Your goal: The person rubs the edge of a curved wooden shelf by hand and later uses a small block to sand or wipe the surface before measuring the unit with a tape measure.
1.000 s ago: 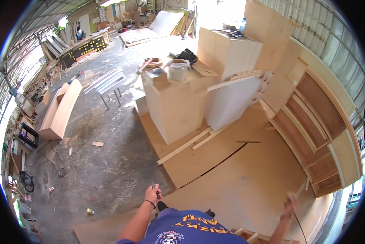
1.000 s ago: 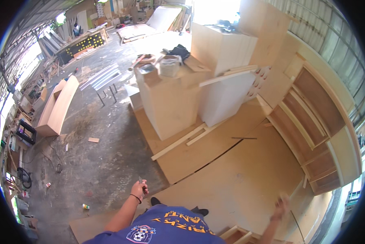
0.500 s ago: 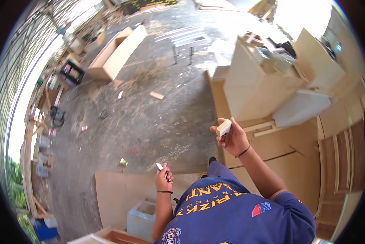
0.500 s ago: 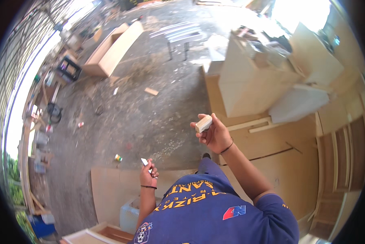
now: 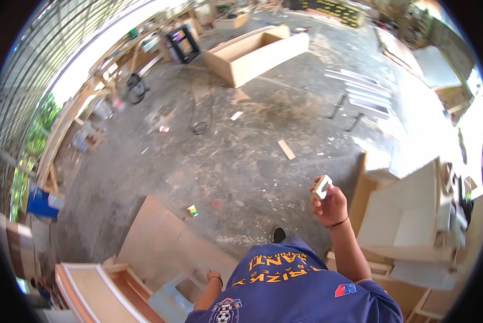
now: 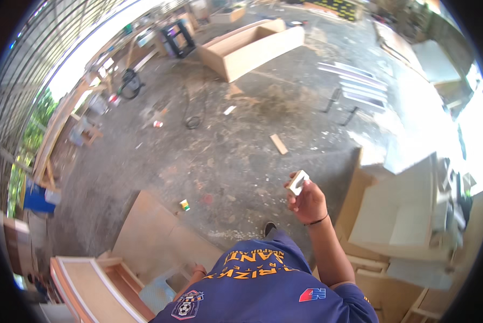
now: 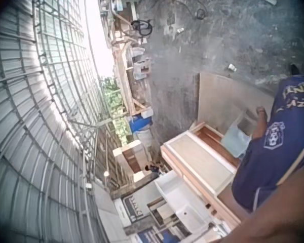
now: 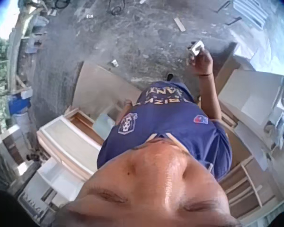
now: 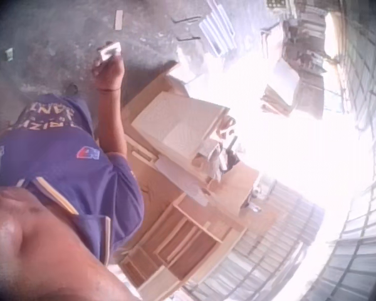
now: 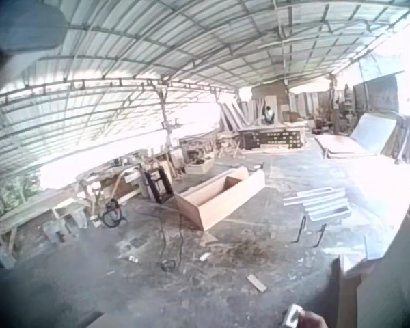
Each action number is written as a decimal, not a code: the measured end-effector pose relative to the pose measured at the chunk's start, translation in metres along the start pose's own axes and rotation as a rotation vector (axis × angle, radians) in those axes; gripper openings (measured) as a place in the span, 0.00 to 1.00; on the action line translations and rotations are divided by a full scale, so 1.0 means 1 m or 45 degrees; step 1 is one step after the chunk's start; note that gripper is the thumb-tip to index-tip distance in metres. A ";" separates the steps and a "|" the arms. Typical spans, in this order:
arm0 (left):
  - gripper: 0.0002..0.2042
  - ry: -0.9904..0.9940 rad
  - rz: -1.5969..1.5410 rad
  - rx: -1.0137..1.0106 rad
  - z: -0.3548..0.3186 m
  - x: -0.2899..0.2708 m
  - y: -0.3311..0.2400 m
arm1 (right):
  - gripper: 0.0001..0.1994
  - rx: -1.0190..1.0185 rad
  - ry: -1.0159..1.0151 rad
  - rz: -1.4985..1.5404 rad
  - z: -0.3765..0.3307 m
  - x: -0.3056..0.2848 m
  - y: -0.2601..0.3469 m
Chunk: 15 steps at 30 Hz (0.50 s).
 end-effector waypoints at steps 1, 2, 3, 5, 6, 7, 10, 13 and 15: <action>0.12 0.030 -0.340 -0.106 -0.013 -0.004 -0.024 | 0.20 0.032 -0.074 -0.004 0.024 -0.006 0.010; 0.11 0.055 -0.632 -0.277 -0.031 -0.002 -0.021 | 0.19 0.084 -0.108 0.015 0.052 -0.005 0.014; 0.11 0.084 -0.818 -0.415 -0.046 -0.008 -0.018 | 0.18 0.104 -0.065 -0.014 0.084 0.000 0.019; 0.10 0.114 -0.977 -0.638 -0.069 -0.019 -0.004 | 0.17 0.154 0.051 -0.045 0.156 0.020 0.009; 0.10 0.117 -1.009 -0.724 -0.070 -0.026 -0.001 | 0.16 0.162 0.049 -0.111 0.192 0.024 0.006; 0.09 0.114 -1.030 -0.788 -0.062 -0.037 -0.002 | 0.16 0.161 0.046 -0.181 0.229 0.029 0.005; 0.09 -0.032 -1.037 -0.972 -0.014 -0.083 0.007 | 0.16 0.147 0.052 -0.197 0.338 0.055 -0.012; 0.08 -0.434 -1.209 -1.089 0.086 -0.166 0.019 | 0.15 0.065 0.044 -0.160 0.434 0.094 -0.022; 0.08 -0.561 -2.102 -0.988 0.170 -0.283 0.012 | 0.15 0.049 0.060 -0.221 0.491 0.112 -0.017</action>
Point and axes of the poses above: each hand's wrist, its own z-axis towards the middle knuckle, its own x-axis out of the palm, y = z × x, the point moved 6 cm from there along z, towards the middle knuckle, and after that the axes turned 4 degrees about -y, right-handed, at the moved point
